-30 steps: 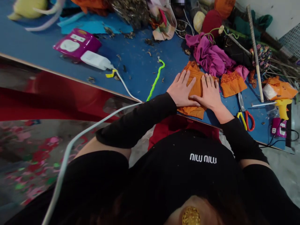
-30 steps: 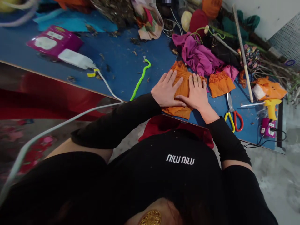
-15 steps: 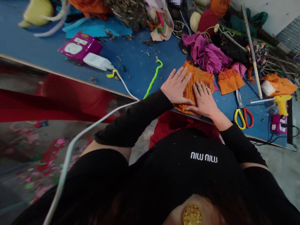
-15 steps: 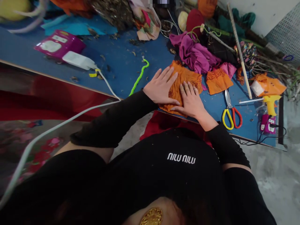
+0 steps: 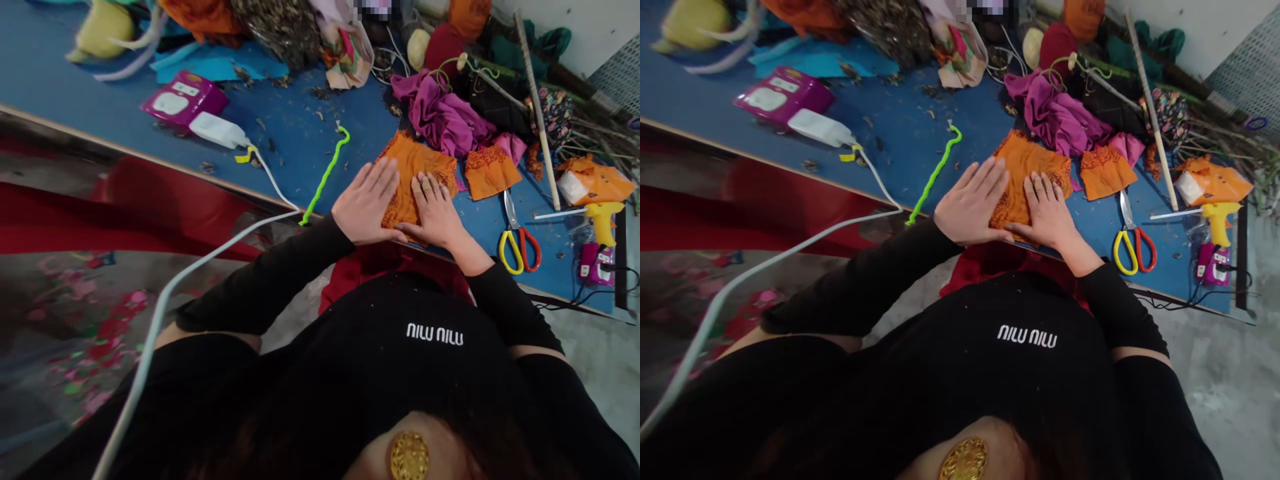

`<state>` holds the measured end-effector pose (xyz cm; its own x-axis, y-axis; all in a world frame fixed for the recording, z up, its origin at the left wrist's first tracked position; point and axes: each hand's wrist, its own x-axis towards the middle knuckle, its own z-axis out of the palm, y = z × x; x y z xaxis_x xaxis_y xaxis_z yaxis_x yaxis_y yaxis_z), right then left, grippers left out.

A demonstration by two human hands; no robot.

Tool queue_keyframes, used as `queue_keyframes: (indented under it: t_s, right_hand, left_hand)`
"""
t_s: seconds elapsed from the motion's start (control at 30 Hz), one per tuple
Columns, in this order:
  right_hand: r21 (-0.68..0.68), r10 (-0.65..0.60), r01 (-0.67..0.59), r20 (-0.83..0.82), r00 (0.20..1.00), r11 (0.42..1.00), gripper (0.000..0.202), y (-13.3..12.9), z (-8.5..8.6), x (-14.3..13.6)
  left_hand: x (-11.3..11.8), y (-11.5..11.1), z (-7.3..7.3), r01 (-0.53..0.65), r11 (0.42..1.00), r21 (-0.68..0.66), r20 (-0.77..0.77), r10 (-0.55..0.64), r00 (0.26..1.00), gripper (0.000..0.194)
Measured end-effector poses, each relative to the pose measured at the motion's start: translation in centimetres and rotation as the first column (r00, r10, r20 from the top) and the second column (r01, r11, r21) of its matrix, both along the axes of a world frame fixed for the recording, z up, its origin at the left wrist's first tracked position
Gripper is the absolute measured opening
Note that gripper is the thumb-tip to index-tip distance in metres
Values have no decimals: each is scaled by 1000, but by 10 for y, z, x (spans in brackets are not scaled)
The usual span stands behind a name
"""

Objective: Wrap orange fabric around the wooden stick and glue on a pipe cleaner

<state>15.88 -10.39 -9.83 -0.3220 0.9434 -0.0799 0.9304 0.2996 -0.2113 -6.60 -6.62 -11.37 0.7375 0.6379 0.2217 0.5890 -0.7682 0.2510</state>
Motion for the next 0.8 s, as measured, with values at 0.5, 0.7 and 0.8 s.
queue_keyframes:
  t_s: [0.5,0.7,0.8]
  right_hand:
    - [17,4,-4,21,1000,1000,115,0,1,0]
    - [21,-3,2,5,1000,1000,116,1,0,1]
    - [28,-1,0,7,1000,1000,115,1,-1,1]
  left_hand:
    - [-40,-26,7,-92,996,-18,60,93,994,105]
    - [-40,-19,1,-24,1000,-3,117,24,993,52]
    - [-45,-13,2,-98,995,18,171,94,981,51]
